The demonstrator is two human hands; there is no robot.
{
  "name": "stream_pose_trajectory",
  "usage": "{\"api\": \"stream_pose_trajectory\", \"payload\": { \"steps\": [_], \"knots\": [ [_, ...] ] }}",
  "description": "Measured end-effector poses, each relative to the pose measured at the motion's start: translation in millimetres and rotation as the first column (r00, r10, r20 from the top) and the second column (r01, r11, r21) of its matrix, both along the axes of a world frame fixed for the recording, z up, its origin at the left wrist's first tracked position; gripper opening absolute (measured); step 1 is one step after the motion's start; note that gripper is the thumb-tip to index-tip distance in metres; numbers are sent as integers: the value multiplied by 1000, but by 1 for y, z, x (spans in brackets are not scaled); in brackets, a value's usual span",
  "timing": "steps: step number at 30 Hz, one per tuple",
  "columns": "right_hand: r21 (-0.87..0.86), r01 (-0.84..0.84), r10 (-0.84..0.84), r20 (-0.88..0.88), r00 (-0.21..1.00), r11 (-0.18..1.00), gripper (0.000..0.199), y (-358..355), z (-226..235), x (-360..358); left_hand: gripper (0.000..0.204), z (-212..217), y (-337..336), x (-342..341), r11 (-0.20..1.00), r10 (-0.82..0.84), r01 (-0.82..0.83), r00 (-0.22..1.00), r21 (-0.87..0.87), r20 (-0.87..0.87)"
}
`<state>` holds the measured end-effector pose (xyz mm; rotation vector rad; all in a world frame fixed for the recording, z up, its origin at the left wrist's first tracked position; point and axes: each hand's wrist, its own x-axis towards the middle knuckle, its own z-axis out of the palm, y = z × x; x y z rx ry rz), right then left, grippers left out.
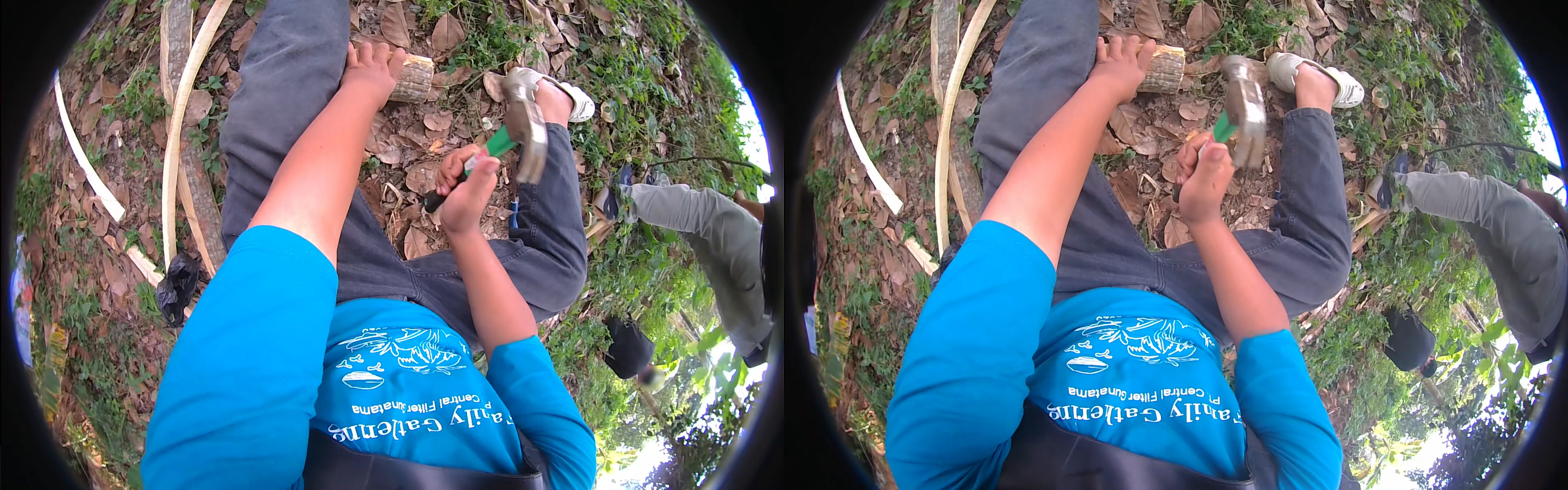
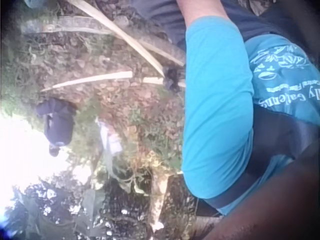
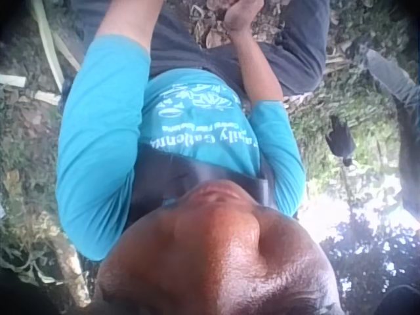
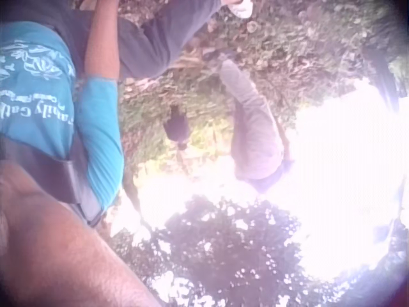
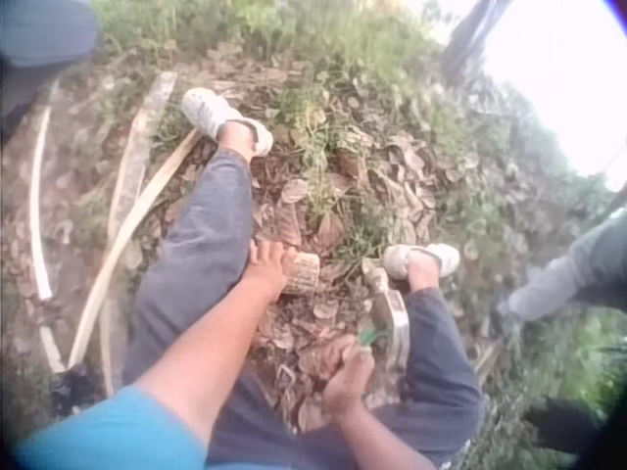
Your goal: The person sits on the ground and uses a hammer and chisel to carve a rectangular piece of wood. They repeatedly strike the chisel to remove wood shavings and shape the block, occasionally adjusting the wood's position.
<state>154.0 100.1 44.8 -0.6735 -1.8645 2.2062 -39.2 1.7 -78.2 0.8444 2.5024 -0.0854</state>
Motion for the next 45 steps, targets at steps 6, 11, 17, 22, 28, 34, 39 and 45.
{"api": "stream_pose_trajectory", "payload": {
  "steps": [6, 11, 17, 22, 28, 34, 39, 45],
  "knots": [
    [278, -30, 56, -86, 995, 960, 69, 7, -45, -5, 103, -4, 2, -1, 1000, -9, 9, 1000, 3, -21],
    [-180, 108, -1, 510, 860, 978, 66, -17, -60, -25, 97, 4, 8, -1, 1000, -8, 7, 998, 15, 63],
    [-28, -107, 99, -206, 973, 994, 74, -16, 50, -9, 98, 0, -2, 1, 1000, 15, -15, 1000, 19, 19],
    [256, -20, -61, 305, 950, 967, 71, 14, -69, -5, 98, 6, 6, 9, 999, -24, 23, 999, 38, 35],
    [-111, 57, -29, 235, 971, 992, 65, 8, -13, -26, 98, 9, 0, -1, 1000, -18, 17, 998, 16, 61],
    [204, -16, 65, -233, 970, 979, 72, -5, -13, -12, 100, 7, -1, -4, 999, 5, -7, 998, 32, 61],
    [-131, 3, 77, 600, 796, 991, 67, -14, -78, -28, 103, -1, 7, -6, 1000, -3, 2, 999, 28, 41],
    [-3, -69, 68, -106, 992, 998, 75, -21, 39, -22, 71, -5, -6, 0, 996, 29, -30, 999, 79, 14]
  ]
}}
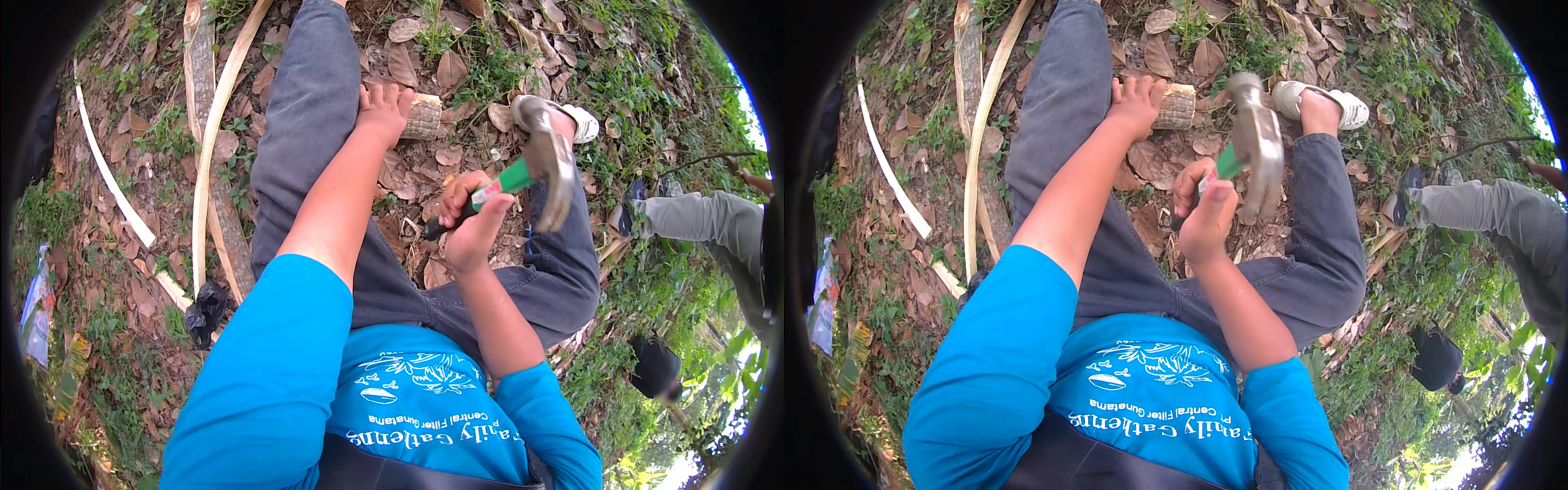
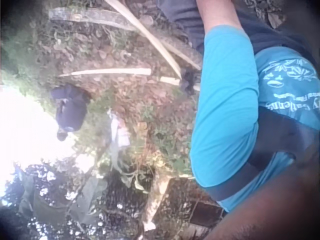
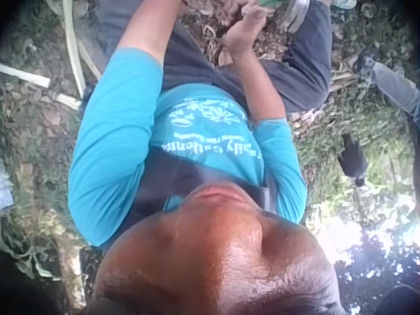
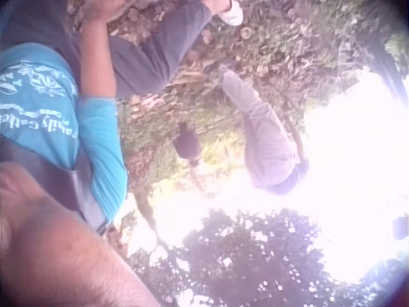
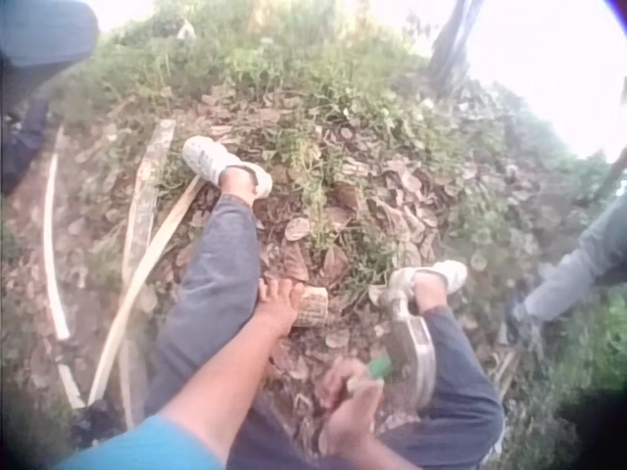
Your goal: The person sits on the ground and uses a hammer and chisel to carve a rectangular piece of wood. They repeatedly strike the chisel to remove wood shavings and shape the block, occasionally adjusting the wood's position.
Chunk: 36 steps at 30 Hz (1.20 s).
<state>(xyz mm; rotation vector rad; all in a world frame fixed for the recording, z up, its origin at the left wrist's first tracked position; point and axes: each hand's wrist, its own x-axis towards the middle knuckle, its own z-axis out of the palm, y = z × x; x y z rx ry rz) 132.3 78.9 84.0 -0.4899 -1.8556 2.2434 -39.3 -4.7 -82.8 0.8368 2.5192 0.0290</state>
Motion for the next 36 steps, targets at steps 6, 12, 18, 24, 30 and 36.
{"api": "stream_pose_trajectory", "payload": {
  "steps": [6, 12, 18, 24, 30, 36],
  "knots": [
    [403, -184, -75, 548, 833, 897, 74, 45, -157, 17, 72, 17, 20, 7, 998, -60, 60, 998, 10, 18],
    [-137, 39, 10, 342, 940, 990, 69, 19, -34, -6, 80, 4, 4, -1, 1000, -28, 28, 999, 15, 25],
    [36, 69, -68, -43, 997, 997, 73, 17, -63, 5, 84, 6, 4, -1, 999, -34, 34, 999, -3, 7],
    [-131, 71, 26, 619, 785, 989, 63, 31, -97, -4, 103, -3, 7, -5, 999, -47, 48, 999, -18, 10],
    [-172, 147, -159, -58, 986, 974, 69, 38, -14, 2, 104, -2, 4, -3, 998, -42, 41, 999, -38, -17],
    [-24, -6, 21, 709, 705, 1000, 60, 62, -145, -1, 105, 2, 14, -3, 997, -78, 77, 995, -11, -68]
  ]
}}
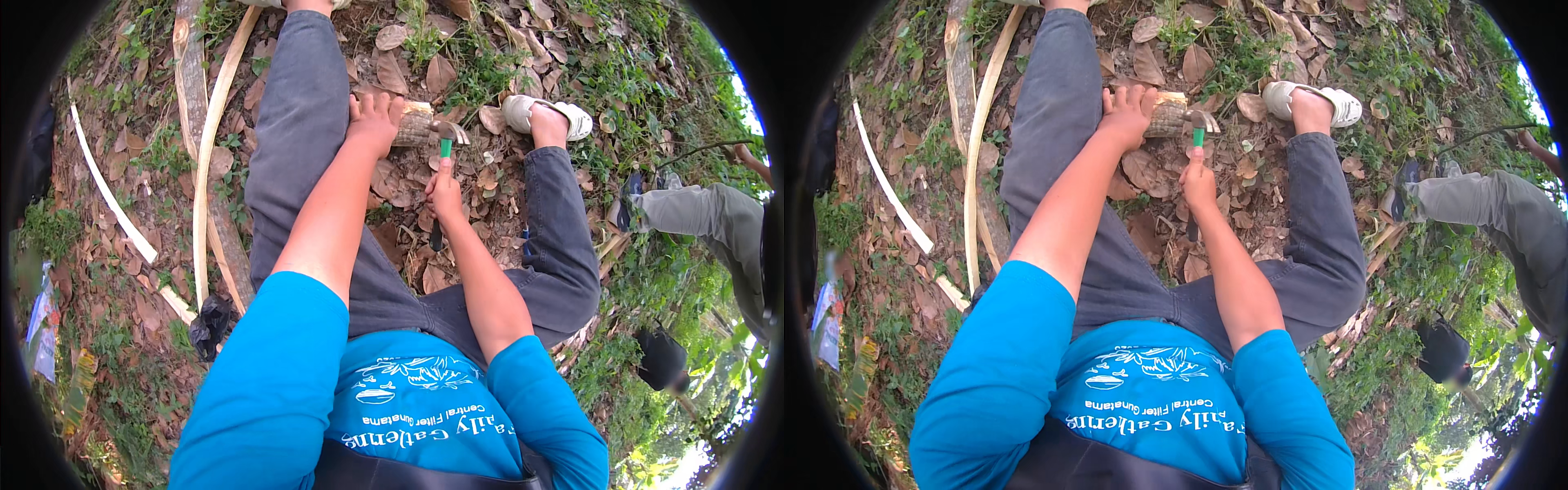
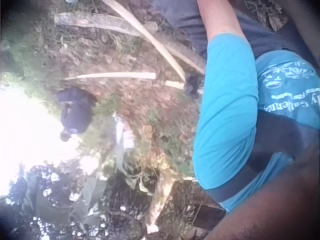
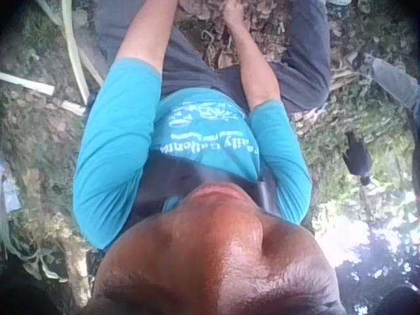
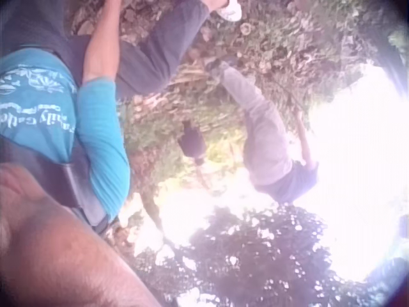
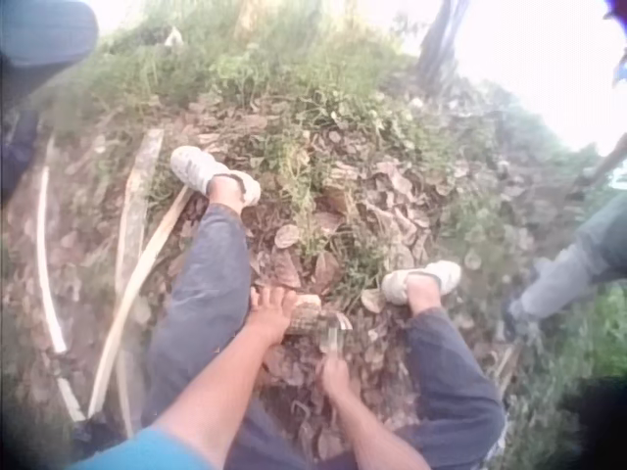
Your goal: The person sits on the ground and uses a hammer and chisel to carve a rectangular piece of wood. They repeatedly strike the chisel to remove wood shavings and shape the block, occasionally adjusting the wood's position.
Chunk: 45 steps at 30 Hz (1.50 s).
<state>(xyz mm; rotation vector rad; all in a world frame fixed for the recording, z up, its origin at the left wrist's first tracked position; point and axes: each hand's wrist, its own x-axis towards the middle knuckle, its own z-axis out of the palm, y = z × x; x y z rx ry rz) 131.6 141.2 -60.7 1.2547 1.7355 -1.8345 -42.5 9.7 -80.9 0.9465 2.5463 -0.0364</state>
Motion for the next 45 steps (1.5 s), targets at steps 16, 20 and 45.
{"api": "stream_pose_trajectory", "payload": {
  "steps": [16, 20, 45],
  "knots": [
    [-76, -17, 14, -49, 999, 997, 61, -16, 69, -1, 110, -4, -11, -5, 1000, 19, -19, 998, -9, -56],
    [-244, 20, -79, -232, 969, 970, 58, -11, 144, 43, 113, 4, -10, 13, 997, 38, -21, 975, 77, -218],
    [173, 220, -67, -621, 781, 960, 64, -44, 142, 110, 111, 147, -89, 180, 811, -117, -38, 967, 584, 226]
  ]
}}
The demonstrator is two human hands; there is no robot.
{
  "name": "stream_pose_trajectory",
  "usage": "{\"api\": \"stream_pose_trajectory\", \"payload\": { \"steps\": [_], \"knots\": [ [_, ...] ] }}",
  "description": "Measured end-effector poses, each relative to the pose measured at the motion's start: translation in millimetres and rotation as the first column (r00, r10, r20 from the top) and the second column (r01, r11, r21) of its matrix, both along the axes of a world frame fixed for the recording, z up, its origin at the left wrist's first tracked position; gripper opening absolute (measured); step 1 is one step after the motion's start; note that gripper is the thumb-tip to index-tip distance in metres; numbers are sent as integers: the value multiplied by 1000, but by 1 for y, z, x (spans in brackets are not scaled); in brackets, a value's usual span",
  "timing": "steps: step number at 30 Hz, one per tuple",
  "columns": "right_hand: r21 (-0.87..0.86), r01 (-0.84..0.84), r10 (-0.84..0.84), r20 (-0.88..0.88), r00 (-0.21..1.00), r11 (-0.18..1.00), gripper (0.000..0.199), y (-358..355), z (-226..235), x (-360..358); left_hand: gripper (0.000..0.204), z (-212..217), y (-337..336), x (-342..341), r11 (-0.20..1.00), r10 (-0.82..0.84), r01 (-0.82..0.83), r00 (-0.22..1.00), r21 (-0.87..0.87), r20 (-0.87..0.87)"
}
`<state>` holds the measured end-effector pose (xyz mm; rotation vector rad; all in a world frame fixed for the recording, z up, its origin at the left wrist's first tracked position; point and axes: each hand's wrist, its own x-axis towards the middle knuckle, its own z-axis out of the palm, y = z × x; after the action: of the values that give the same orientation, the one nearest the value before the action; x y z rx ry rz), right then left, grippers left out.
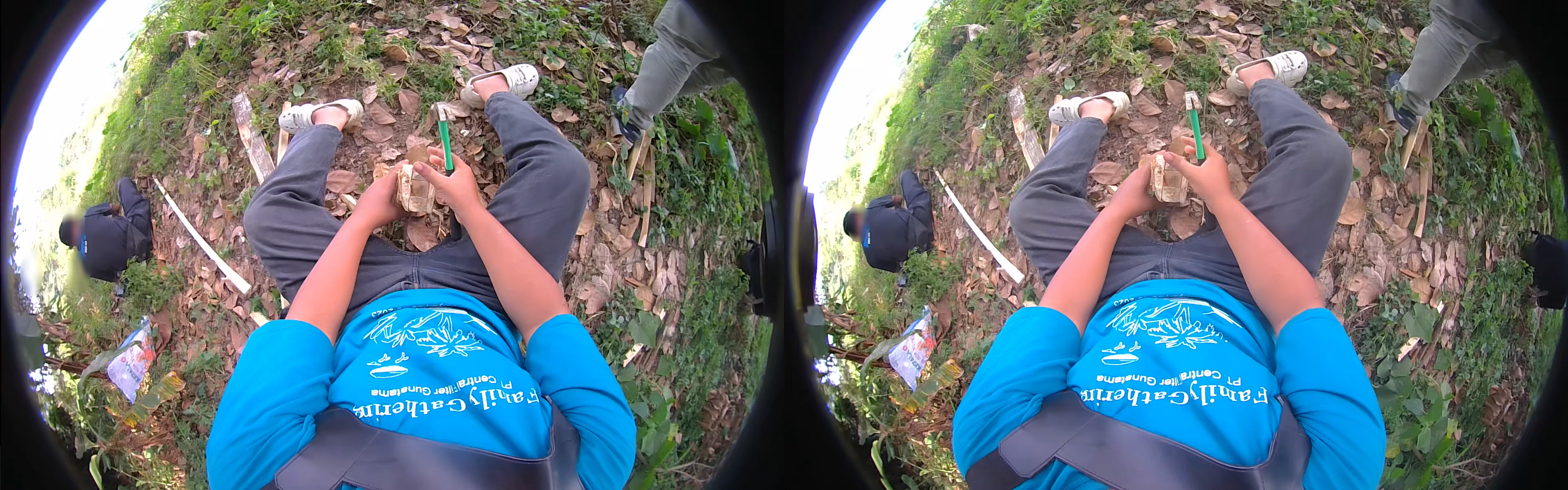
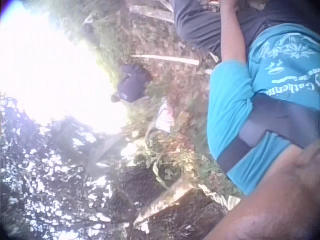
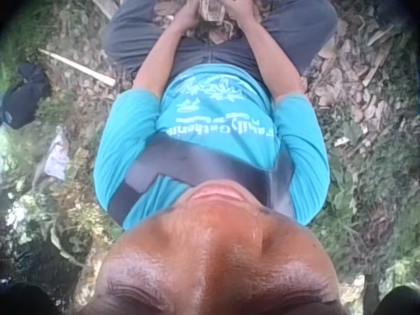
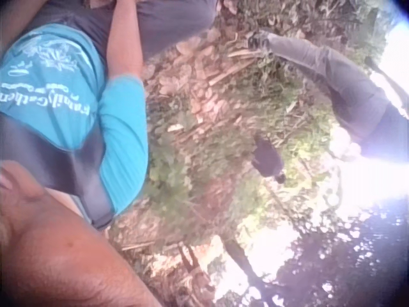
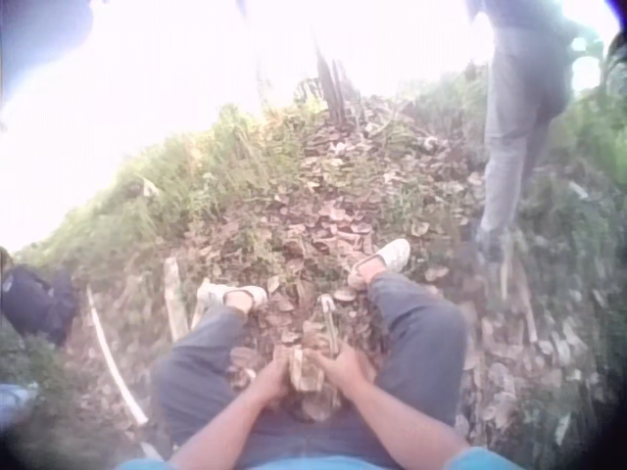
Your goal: The person sits on the ground and uses a hammer and chisel to carve a rectangular piece of wood. They repeatedly strike the chisel to remove wood shavings and shape the block, occasionally adjusting the wood's position.
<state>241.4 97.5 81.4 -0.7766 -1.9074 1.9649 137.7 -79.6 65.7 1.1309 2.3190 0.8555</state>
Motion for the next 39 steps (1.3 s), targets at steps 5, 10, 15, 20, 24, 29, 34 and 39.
{"api": "stream_pose_trajectory", "payload": {
  "steps": [5, 10, 15, 20, 24, 29, 34, 39],
  "knots": [
    [-71, -94, 98, 58, 993, 993, 50, 4, -21, -12, 110, -11, -4, -1, 997, 60, -64, 993, 39, 100],
    [0, -21, 21, 28, 999, 1000, 48, 8, -26, -23, 107, -39, -6, 15, 945, 219, -241, 968, 222, 121],
    [79, 131, -134, 37, 990, 988, 47, 10, -19, -12, 115, -32, 26, 29, 961, 247, -244, 969, 128, -10],
    [21, 323, -324, 50, 945, 946, 48, 38, -28, -17, 104, -40, 69, 19, 951, 254, -199, 939, 235, -232],
    [-20, 392, -392, 7, 920, 920, 54, 67, -43, -16, 94, -30, 107, -10, 988, 147, -134, 967, 74, -207],
    [-264, 458, -439, 130, 889, 849, 57, 73, -9, 1, 83, 10, 122, -41, 903, -114, -49, 930, -426, -348],
    [-351, 395, -357, 170, 918, 849, 60, 73, -19, -10, 87, -24, 108, -84, 711, -330, -28, 869, -702, -369],
    [-389, 298, -250, 171, 953, 872, 55, 65, -26, -19, 101, -70, 73, -91, 783, -184, -81, 917, -616, -354]
  ]
}}
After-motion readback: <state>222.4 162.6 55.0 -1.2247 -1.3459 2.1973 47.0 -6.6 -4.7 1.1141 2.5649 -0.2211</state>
